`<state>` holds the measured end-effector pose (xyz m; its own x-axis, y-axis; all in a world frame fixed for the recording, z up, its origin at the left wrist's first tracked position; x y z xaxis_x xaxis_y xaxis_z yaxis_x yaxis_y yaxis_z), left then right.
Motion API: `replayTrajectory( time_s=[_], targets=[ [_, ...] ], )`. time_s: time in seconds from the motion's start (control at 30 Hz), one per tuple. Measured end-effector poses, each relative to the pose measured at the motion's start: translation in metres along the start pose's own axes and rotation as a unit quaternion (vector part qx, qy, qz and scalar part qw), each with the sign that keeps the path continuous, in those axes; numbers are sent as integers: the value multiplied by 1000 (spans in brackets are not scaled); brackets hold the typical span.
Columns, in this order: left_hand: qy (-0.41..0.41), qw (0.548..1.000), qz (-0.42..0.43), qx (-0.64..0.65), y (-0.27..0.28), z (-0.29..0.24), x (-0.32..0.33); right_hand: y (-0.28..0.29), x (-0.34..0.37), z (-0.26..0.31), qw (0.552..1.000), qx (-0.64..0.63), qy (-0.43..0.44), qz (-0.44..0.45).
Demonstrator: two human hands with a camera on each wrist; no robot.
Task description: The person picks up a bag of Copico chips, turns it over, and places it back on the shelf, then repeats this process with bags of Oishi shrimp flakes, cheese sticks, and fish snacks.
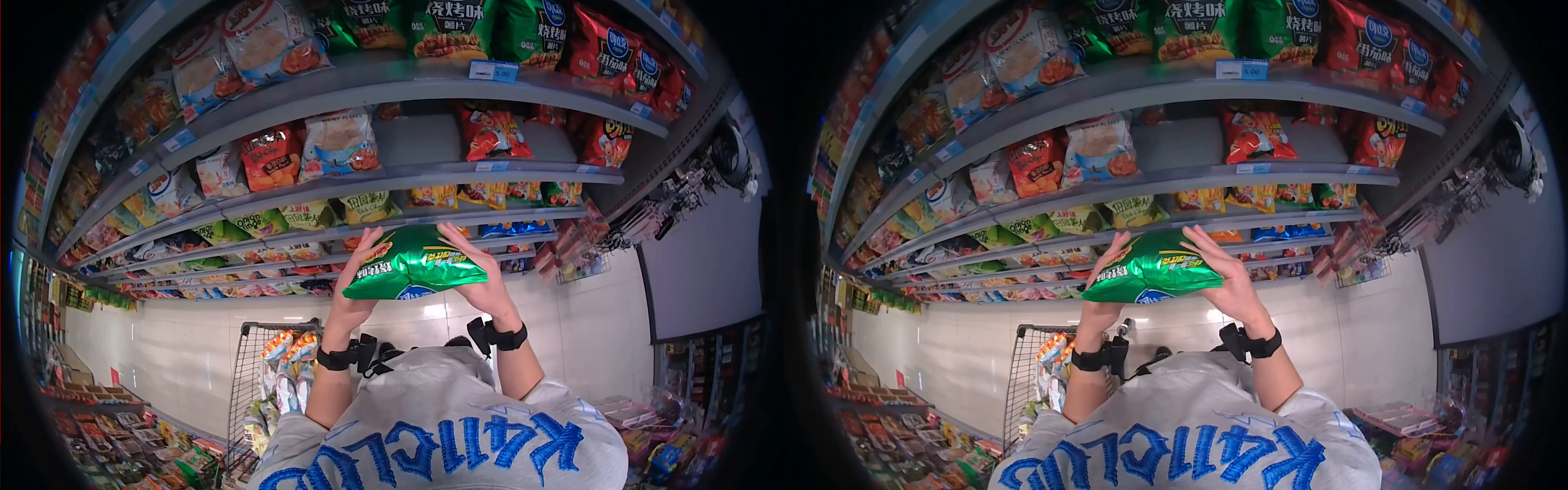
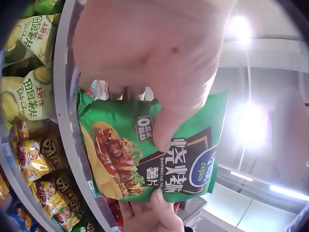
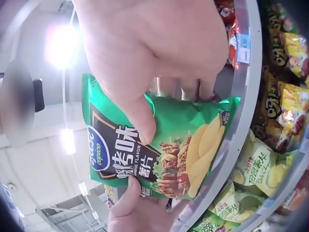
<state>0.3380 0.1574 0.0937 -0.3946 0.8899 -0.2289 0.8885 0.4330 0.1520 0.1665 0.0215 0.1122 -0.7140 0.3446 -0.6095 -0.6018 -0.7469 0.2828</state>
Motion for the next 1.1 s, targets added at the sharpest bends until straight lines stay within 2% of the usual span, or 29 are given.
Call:
replayTrajectory(
  time_s=[0.1, 0.17, 0.2, 0.23, 0.27, 0.3, 0.33, 0.37, 0.43, 0.5, 0.57, 0.63, 0.67, 0.7, 0.77, 0.83, 0.9, 0.93, 0.97, 1.03, 1.07, 1.1],
  targets=[
    [-4, 998, 1, 59, 5, 1, 1, -4, -4, 6, 1000, 3, 1, 6],
    [68, 994, -28, 84, 9, 4, 3, -8, -4, 5, 1000, 6, 3, 5],
    [66, 994, -26, 84, 14, 12, 8, -10, -4, 4, 1000, 10, 6, 4],
    [134, 986, -10, 99, 19, 34, 13, -12, -3, 3, 1000, 13, 7, 3],
    [203, 973, 6, 113, 23, 55, 18, -14, 2, -4, 999, 8, -43, 1],
    [203, 973, 8, 114, 24, 50, 16, -17, 7, -12, 996, 2, -93, -2],
    [168, 980, -3, 104, 27, 38, 11, -20, 4, -7, 998, 50, -29, -15],
    [133, 987, -13, 94, 30, 30, 7, -26, 3, -7, 998, 51, -31, -15],
    [135, 987, -10, 81, 33, 27, 3, -31, 4, -9, 992, 8, -93, -88],
    [191, 971, -26, 140, 38, 27, 6, -38, -3, -6, 994, 29, -80, -75],
    [201, 968, -1, 149, 48, 30, 10, -43, -6, -3, 987, 31, -96, -128],
    [239, 962, 3, 132, 61, 44, 17, -51, -6, -16, 986, 13, -96, -136],
    [197, 975, 7, 106, 64, 41, 18, -52, -6, -21, 985, -5, -94, -146],
    [196, 975, 6, 107, 71, 42, 20, -53, -7, -20, 985, -5, -94, -144],
    [238, 947, 69, 204, 78, 45, 24, -62, -7, -28, 971, -69, -200, -112],
    [246, 947, 79, 190, 91, 50, 26, -74, -19, -25, 970, -110, -192, -102],
    [252, 951, 77, 164, 105, 67, 29, -86, -23, -26, 915, -273, -204, -217],
    [240, 943, 38, 229, 103, 60, 30, -90, -18, -34, 907, -276, -230, -221],
    [241, 942, 41, 232, 108, 64, 31, -92, -16, -34, 907, -272, -232, -223],
    [225, 923, 124, 287, 109, 66, 33, -107, -12, -36, 815, -457, -279, -220],
    [224, 922, 125, 289, 110, 66, 33, -111, -8, -41, 814, -482, -270, -178],
    [242, 923, 103, 282, 112, 63, 32, -113, -11, -39, 816, -480, -269, -177]
  ],
)
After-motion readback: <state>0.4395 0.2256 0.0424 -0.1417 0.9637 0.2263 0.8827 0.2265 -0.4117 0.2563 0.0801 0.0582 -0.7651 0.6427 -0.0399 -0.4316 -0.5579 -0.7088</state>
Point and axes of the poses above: each hand's wrist, its own x-axis away from the middle knuckle, its own y-axis out of the back of the hand, z = x × y, the point moved 6 cm from there along -x, towards the middle knuckle, and after that the axes turned 15 degrees about y, right-handed, at the moved point
